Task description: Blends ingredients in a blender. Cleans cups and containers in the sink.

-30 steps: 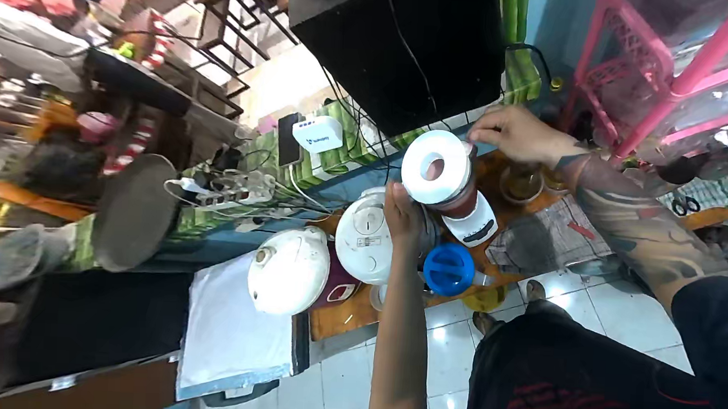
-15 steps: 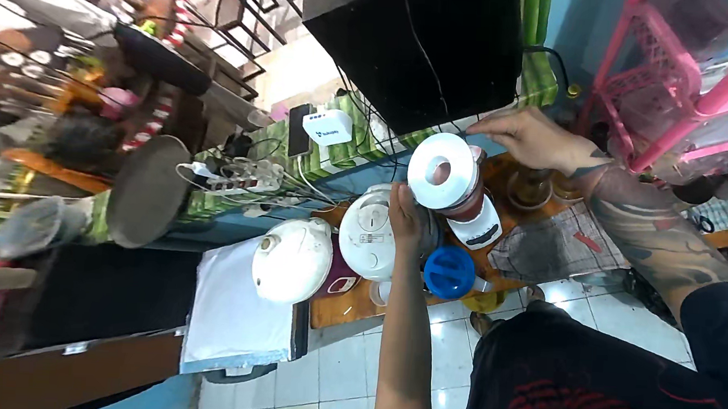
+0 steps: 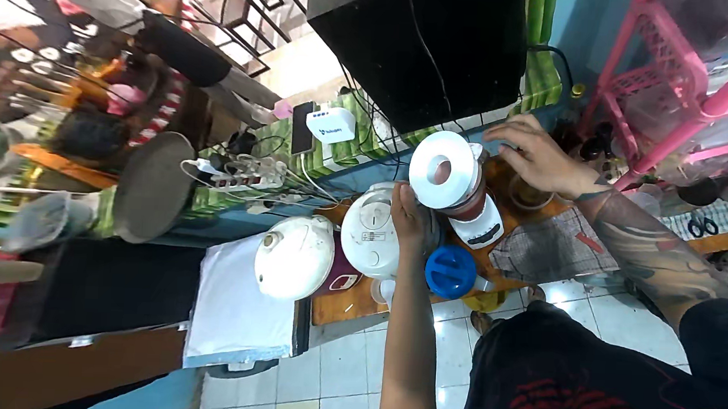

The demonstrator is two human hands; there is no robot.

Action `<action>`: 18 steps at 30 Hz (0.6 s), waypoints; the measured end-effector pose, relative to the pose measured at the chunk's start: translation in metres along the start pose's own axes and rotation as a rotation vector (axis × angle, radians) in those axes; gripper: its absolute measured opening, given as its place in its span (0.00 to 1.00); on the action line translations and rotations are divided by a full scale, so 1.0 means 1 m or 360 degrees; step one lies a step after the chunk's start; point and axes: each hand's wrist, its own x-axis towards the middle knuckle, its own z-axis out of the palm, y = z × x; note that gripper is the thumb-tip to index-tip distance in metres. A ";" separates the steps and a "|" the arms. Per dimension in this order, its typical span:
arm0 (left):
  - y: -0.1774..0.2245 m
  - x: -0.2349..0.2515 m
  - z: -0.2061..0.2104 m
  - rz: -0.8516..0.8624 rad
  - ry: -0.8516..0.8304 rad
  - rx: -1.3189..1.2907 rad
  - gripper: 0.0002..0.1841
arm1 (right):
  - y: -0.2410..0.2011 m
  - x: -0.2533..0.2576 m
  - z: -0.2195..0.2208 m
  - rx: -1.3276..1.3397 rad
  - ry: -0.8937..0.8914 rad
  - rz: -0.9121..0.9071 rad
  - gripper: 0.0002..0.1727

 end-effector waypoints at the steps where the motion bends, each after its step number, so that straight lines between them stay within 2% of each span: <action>1: 0.000 0.000 0.000 -0.0007 0.0001 -0.0017 0.27 | -0.002 0.000 0.001 -0.0004 0.0004 -0.0005 0.19; 5: 0.000 -0.002 -0.001 -0.0069 -0.0028 -0.0190 0.26 | -0.010 0.000 0.003 0.0019 -0.0017 0.0000 0.21; 10: -0.003 -0.003 -0.007 -0.0165 -0.0109 -0.0567 0.23 | -0.030 0.011 0.003 0.0169 0.0105 -0.0040 0.21; 14: -0.010 -0.005 -0.015 -0.0149 -0.0213 -0.0922 0.21 | -0.051 0.036 0.006 0.0128 0.0183 -0.0301 0.22; 18: -0.019 -0.009 -0.018 -0.0156 -0.0265 -0.1175 0.19 | -0.087 0.068 0.010 0.0082 0.0087 -0.0551 0.24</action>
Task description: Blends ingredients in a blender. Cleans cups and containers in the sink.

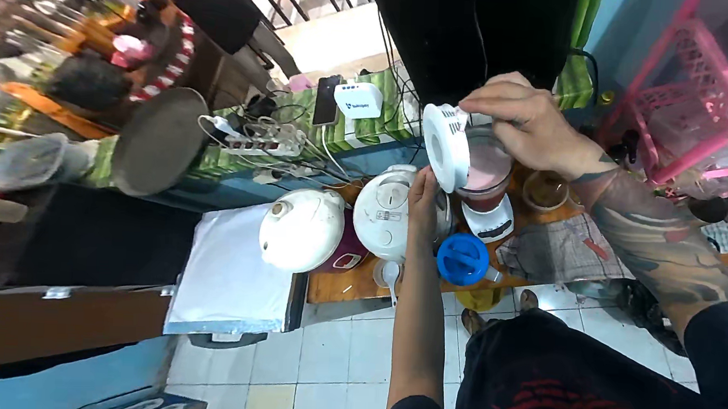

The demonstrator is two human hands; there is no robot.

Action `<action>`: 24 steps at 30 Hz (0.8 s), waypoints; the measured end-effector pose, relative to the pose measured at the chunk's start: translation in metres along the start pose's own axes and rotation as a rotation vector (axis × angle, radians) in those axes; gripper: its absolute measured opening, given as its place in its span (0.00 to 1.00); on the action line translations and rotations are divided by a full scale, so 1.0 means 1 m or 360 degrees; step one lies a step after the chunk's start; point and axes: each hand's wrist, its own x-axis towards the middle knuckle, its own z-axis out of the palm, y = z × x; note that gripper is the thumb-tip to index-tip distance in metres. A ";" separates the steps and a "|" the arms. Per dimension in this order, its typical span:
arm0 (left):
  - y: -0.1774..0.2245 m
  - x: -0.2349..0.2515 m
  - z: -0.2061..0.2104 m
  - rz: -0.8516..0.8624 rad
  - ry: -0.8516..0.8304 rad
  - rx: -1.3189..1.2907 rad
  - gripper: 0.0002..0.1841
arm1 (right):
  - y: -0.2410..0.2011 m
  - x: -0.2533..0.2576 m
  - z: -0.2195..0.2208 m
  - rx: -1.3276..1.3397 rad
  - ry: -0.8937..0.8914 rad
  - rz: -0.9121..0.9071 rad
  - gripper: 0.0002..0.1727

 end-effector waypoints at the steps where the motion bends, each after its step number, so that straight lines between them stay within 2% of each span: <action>1: -0.002 0.000 -0.002 0.0005 -0.0006 -0.0062 0.18 | -0.006 0.009 0.003 -0.0009 -0.0033 -0.0047 0.25; 7: -0.007 -0.001 -0.003 -0.0030 0.0131 -0.0399 0.08 | -0.041 0.044 0.027 -0.0132 -0.0267 -0.0118 0.27; 12: -0.008 -0.001 -0.004 -0.0064 0.0163 -0.0330 0.11 | -0.053 0.048 0.026 -0.0245 -0.0297 -0.0047 0.26; 15: -0.007 -0.003 -0.007 -0.0054 0.0183 -0.0176 0.15 | -0.037 0.020 0.020 -0.0241 -0.0113 0.0259 0.16; 16: -0.004 -0.005 -0.008 -0.0068 0.0198 -0.0098 0.17 | -0.026 0.008 0.020 -0.0325 -0.0183 0.0395 0.15; 18: 0.005 -0.013 -0.011 -0.0105 0.0261 0.0148 0.21 | -0.009 -0.016 0.023 -0.0621 -0.0537 0.0647 0.15; 19: 0.011 -0.019 -0.014 -0.0118 0.0301 0.0289 0.24 | -0.006 -0.022 0.023 -0.0619 -0.0582 0.0742 0.17; 22: 0.049 -0.071 -0.023 -0.0150 0.0428 0.0589 0.27 | -0.013 -0.019 0.016 0.0015 -0.0186 0.0870 0.21; 24: 0.058 -0.122 -0.030 -0.0010 0.0592 0.0669 0.27 | -0.021 -0.014 0.012 0.0602 0.0028 0.0985 0.22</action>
